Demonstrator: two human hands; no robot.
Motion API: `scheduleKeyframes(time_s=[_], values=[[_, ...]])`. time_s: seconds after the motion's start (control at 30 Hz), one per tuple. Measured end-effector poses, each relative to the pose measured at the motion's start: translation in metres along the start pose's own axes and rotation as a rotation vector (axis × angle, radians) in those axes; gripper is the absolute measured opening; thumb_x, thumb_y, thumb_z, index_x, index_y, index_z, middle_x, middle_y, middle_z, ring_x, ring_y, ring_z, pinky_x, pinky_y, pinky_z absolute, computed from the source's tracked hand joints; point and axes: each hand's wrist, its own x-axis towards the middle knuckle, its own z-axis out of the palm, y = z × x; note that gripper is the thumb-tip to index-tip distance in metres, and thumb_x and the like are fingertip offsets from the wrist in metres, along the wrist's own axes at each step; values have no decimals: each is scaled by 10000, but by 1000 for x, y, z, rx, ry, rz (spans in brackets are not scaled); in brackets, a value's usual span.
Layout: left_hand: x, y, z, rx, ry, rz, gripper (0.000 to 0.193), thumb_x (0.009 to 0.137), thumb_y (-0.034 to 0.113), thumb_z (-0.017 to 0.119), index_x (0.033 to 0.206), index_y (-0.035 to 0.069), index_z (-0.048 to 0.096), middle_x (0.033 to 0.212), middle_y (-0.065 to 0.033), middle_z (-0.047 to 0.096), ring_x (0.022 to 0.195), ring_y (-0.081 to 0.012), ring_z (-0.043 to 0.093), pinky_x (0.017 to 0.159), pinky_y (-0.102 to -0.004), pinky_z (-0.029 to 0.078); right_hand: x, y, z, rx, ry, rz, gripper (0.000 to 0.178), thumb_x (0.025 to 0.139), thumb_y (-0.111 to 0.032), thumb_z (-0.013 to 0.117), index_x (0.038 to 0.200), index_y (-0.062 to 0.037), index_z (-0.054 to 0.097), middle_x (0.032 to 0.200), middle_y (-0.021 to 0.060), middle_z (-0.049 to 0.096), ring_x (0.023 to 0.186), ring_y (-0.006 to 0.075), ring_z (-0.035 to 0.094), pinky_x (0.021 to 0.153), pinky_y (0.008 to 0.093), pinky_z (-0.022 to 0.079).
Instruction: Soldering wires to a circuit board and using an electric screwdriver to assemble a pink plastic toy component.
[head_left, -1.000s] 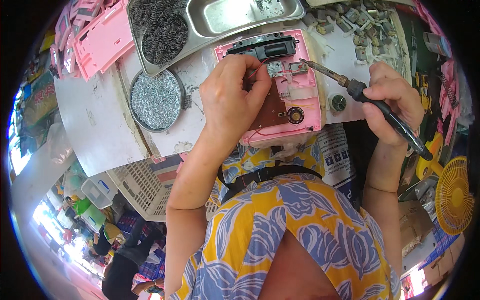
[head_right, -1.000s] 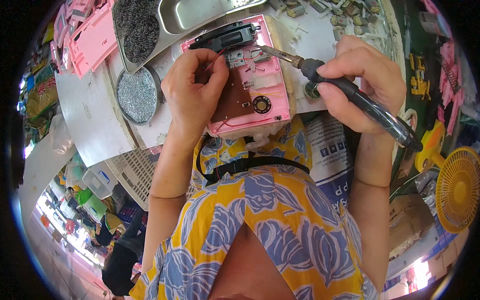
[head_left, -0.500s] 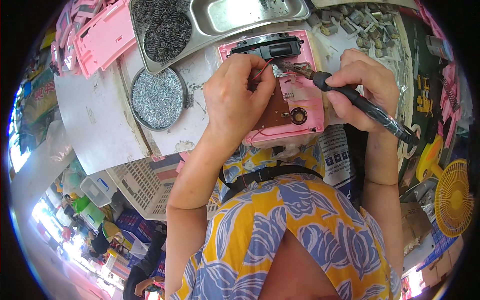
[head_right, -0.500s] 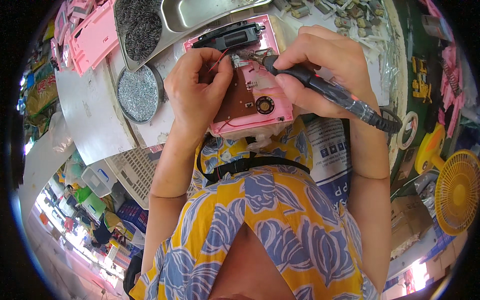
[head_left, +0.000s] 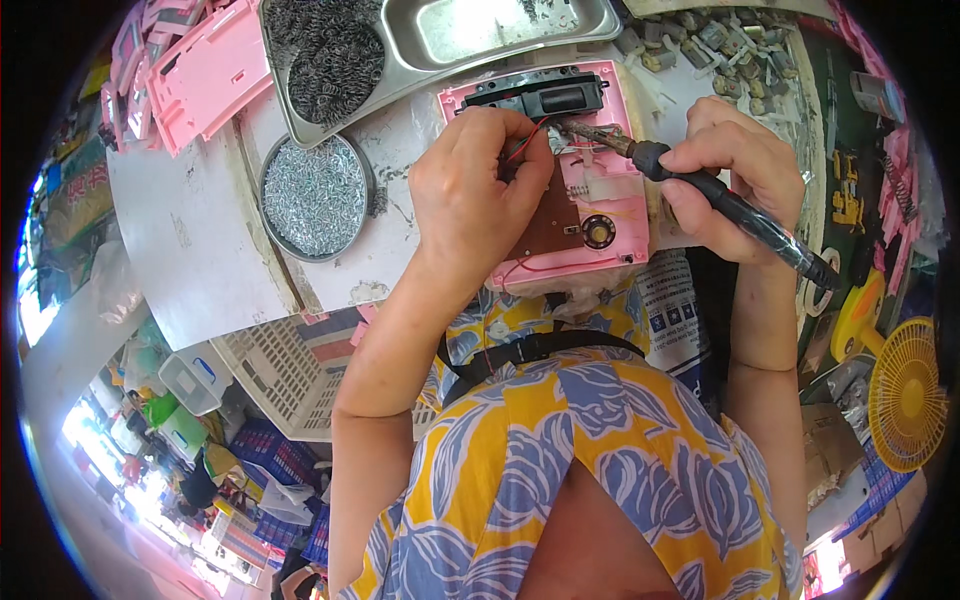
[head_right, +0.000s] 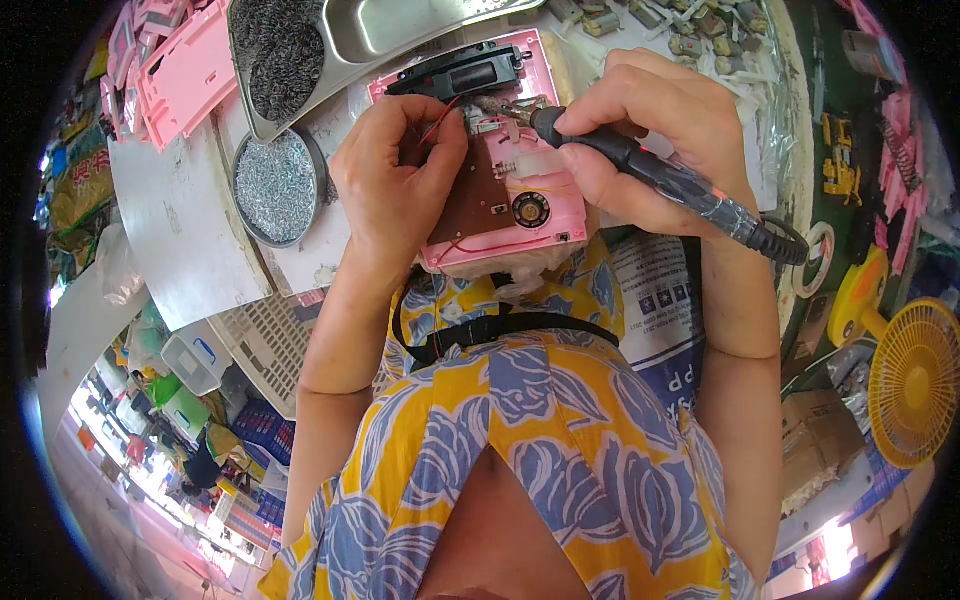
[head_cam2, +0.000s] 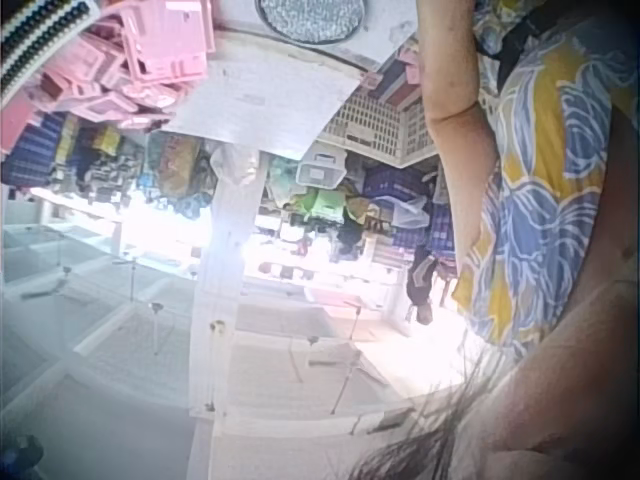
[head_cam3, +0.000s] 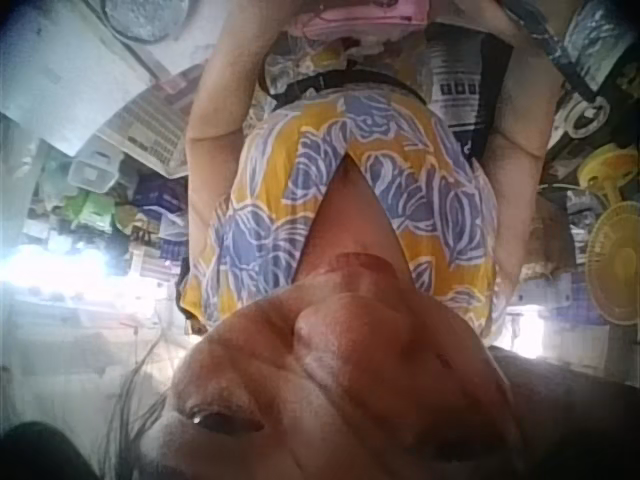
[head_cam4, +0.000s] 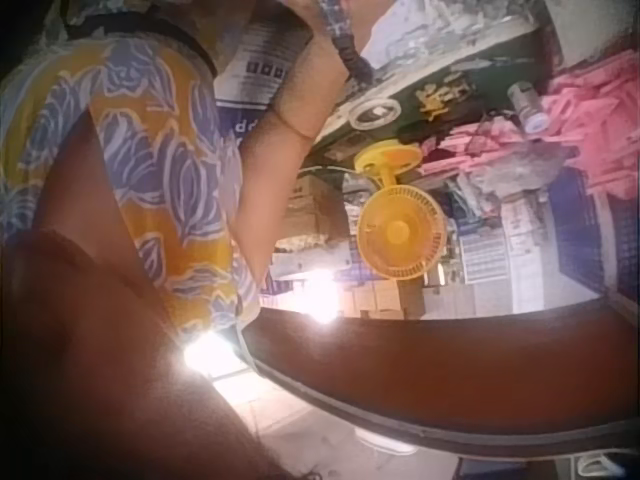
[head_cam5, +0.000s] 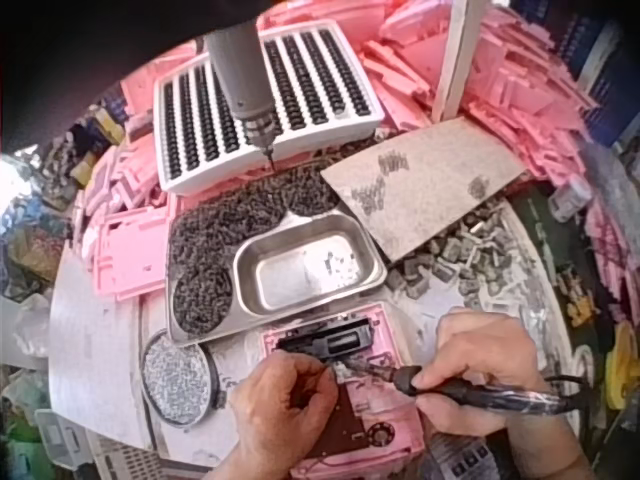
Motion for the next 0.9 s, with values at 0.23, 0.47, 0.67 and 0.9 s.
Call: scheduleKeyframes(time_s=[0.23, 0.47, 0.67, 0.9], values=[[1, 1, 1, 6, 11, -6, 176, 772, 36, 787, 845, 76, 632, 722, -53, 653, 598, -205, 653, 524, -314, 516, -3, -6, -6, 4, 15, -11, 158, 749, -59, 767, 880, -20, 688, 679, 32, 537, 576, 137, 491, 505, 274, 346], [-1, 2, 0, 37, -1, -25, 179, 769, 39, 789, 842, 75, 629, 737, -48, 654, 607, -197, 652, 531, -312, 518, -16, -9, -16, 68, 61, -36, 179, 733, -15, 751, 896, 1, 680, 664, 34, 520, 578, 145, 454, 522, 283, 304], [2, 3, 1, 24, -3, -4, 182, 767, 42, 791, 856, 66, 634, 732, -50, 649, 604, -201, 640, 533, -314, 513, -21, -12, -23, 58, 73, -31, 184, 737, -9, 745, 907, 8, 675, 681, 43, 548, 584, 147, 456, 524, 281, 308], [-1, 11, -10, 34, -16, -61, 207, 770, 19, 789, 901, 73, 638, 899, -91, 662, 638, -201, 640, 529, -315, 514, -30, -13, -28, 67, 95, -20, 197, 749, 4, 736, 932, 23, 668, 717, 58, 565, 612, 149, 460, 547, 282, 314]])
